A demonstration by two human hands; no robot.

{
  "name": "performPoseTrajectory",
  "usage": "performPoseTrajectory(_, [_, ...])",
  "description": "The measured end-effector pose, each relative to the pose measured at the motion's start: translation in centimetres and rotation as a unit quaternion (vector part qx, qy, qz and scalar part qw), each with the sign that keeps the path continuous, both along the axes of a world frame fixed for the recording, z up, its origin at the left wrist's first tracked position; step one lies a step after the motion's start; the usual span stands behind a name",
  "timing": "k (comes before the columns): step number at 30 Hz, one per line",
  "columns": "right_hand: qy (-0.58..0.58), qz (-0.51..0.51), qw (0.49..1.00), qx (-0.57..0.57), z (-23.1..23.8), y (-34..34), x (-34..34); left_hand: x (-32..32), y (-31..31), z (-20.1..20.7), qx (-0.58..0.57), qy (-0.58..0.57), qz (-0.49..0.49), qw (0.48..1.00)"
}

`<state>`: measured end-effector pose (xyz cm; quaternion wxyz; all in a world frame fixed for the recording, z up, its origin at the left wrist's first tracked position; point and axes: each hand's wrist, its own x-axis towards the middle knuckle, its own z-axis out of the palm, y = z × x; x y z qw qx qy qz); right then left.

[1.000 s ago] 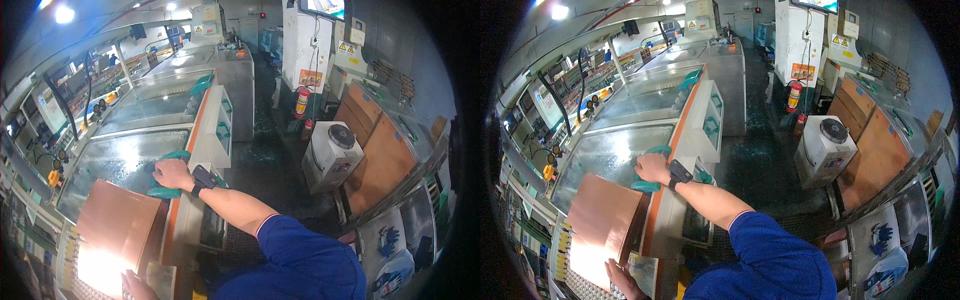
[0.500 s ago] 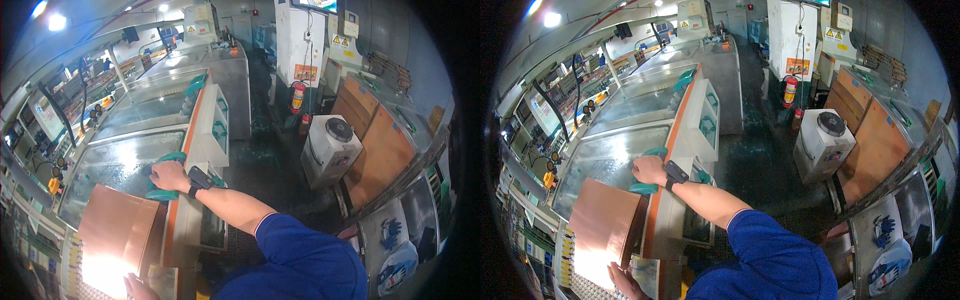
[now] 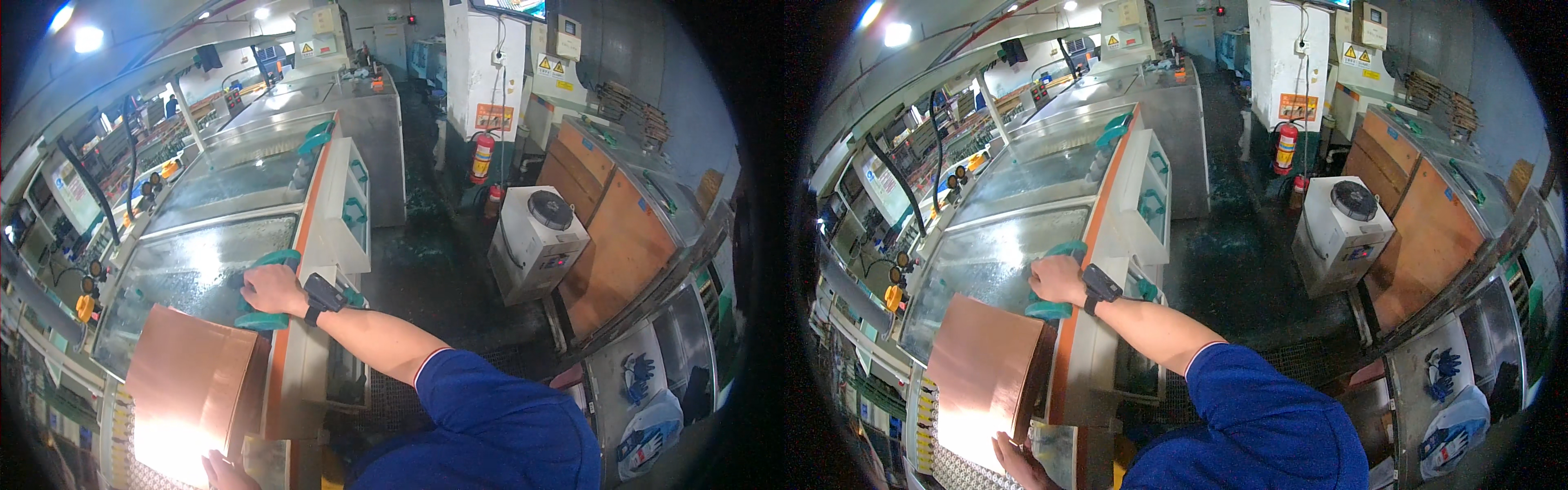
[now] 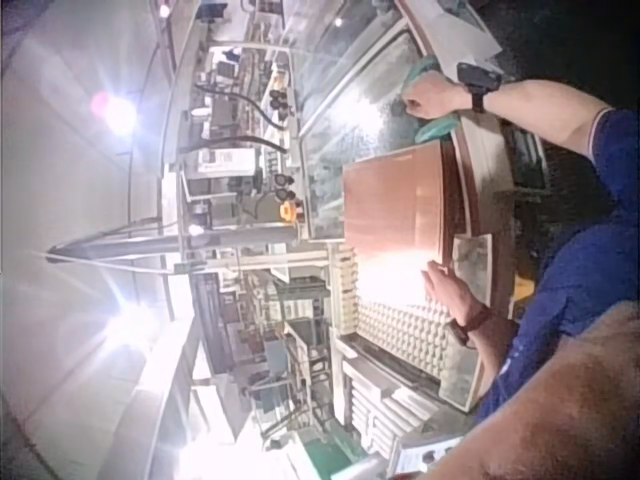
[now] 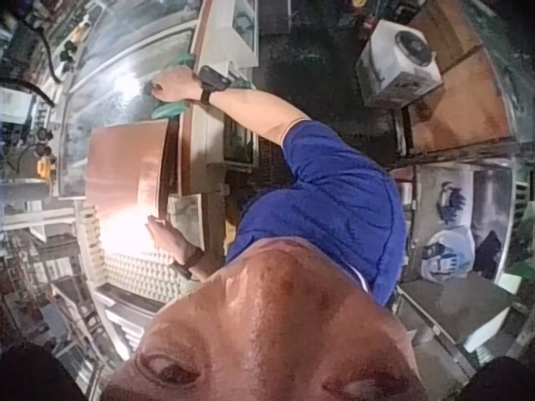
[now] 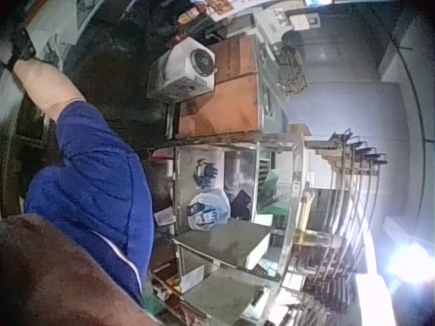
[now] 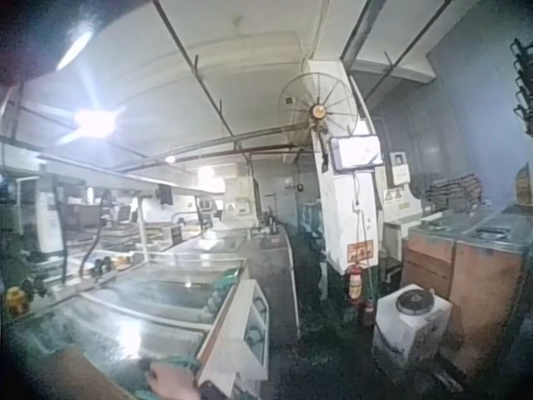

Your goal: Picking up copper sheets from a pallet and feeding them into an automated processing machine.

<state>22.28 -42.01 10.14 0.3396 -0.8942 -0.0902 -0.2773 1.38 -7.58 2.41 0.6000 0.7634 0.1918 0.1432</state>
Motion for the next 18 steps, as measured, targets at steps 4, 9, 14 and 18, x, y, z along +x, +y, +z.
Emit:
performPoseTrajectory(4, [-0.006,0.001,1.0,0.0,-0.1,-0.2,0.0,0.9,0.9,-3.2,-0.195,-0.107,0.032,0.974])
performPoseTrajectory(9, [-0.011,-0.008,1.0,-0.011,-0.7,-0.2,0.6,1.2,0.9,-2.7,-0.211,-0.059,0.049,0.974])
performPoseTrajectory(14, [-0.027,-0.005,1.0,-0.01,-0.9,0.1,0.8,1.2,1.4,-3.3,-0.213,-0.072,0.057,0.973])
performPoseTrajectory(18, [-0.009,-0.003,1.0,-0.01,-0.8,-0.1,0.6,-0.6,-0.1,-0.2,0.0,-0.053,0.012,0.999])
